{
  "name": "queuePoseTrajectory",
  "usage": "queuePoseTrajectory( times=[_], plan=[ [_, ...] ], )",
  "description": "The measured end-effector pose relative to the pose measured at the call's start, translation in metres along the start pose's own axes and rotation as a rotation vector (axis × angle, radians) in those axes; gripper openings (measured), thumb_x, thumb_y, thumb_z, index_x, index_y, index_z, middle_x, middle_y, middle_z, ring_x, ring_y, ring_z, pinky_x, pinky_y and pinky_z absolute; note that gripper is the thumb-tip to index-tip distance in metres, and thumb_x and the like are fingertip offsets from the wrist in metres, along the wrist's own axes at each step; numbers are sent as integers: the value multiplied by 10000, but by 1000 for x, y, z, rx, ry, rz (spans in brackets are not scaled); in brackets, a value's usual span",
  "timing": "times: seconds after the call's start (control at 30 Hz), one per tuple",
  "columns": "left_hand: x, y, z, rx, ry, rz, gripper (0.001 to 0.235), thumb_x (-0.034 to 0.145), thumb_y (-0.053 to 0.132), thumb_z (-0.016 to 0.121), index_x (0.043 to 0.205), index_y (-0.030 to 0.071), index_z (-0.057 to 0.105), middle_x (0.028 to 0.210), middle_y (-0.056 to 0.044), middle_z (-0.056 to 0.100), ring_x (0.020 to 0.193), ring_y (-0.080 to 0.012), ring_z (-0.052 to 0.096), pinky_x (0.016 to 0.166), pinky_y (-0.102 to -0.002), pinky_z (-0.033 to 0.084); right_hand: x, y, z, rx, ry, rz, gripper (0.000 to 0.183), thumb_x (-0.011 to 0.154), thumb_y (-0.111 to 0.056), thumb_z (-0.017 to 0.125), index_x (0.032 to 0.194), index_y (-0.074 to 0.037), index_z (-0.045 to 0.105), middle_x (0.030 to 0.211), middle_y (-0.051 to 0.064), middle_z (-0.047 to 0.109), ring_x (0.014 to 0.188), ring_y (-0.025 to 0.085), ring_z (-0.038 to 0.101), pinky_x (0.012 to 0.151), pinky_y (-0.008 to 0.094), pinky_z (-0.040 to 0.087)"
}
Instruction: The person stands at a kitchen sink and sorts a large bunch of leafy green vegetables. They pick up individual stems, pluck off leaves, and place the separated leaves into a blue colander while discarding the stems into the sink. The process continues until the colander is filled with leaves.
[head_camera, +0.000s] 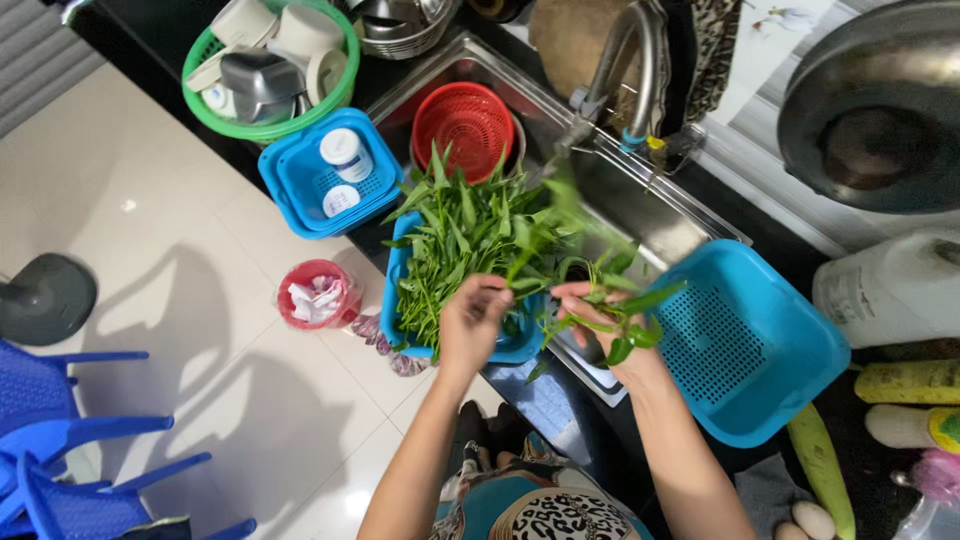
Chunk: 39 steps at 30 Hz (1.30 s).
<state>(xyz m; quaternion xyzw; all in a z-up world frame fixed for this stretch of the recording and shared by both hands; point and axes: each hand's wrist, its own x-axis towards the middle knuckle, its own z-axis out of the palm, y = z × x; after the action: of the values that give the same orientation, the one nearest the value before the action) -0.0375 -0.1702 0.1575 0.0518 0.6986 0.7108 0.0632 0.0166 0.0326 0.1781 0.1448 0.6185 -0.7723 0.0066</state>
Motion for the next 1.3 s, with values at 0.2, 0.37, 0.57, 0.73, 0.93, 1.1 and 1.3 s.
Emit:
queuePoseTrajectory(
  times=[0.2,0.37,0.57,0.73,0.93,1.1,1.3],
  plan=[
    [-16,12,47,422,-88,264,201,866,89,750,1066,68,760,805,-90,748,644,-192,604,599,-316,495,18,-3,-8,138,164,-22,250,946,-232,749,1032,2,758,796,46,658,671,103,579,520,239,426],
    [-16,-23,69,415,-180,190,125,909,113,713,983,39,780,792,-121,709,641,-205,636,608,-333,503,6,6,-40,170,205,-49,242,974,-258,713,997,-19,741,834,27,656,733,91,589,548,245,442],
    [14,-68,109,-563,-104,-520,174,909,68,653,966,-44,774,829,-72,749,651,-122,583,573,-256,474,-16,30,-59,163,344,-194,215,978,-251,696,978,-36,685,863,38,668,722,95,583,553,253,442],
    [17,-73,120,-470,-133,-553,166,941,168,663,974,30,749,867,-37,745,686,-92,606,597,-241,495,-23,42,-89,107,341,-154,250,1019,-273,672,970,-28,691,813,44,624,656,96,535,540,247,417],
    [13,-99,134,-314,-349,-428,275,906,284,780,941,12,756,850,-62,745,671,-94,577,574,-253,433,-14,59,-97,121,262,-4,148,938,-212,708,970,-75,661,821,41,644,645,116,559,487,266,400],
    [11,-134,129,17,-84,-456,444,873,336,807,891,-101,733,828,-209,747,646,-205,617,559,-363,460,-12,46,-125,309,518,-207,93,1026,-197,676,1043,-106,667,876,-6,629,700,80,541,568,238,444],
    [-11,-84,101,769,-146,262,1197,613,518,937,1360,-317,515,1097,-397,669,851,-411,735,742,-417,614,-17,37,-99,94,481,-114,193,1035,-247,681,998,-59,657,824,21,623,697,94,561,541,252,435]
  ],
)
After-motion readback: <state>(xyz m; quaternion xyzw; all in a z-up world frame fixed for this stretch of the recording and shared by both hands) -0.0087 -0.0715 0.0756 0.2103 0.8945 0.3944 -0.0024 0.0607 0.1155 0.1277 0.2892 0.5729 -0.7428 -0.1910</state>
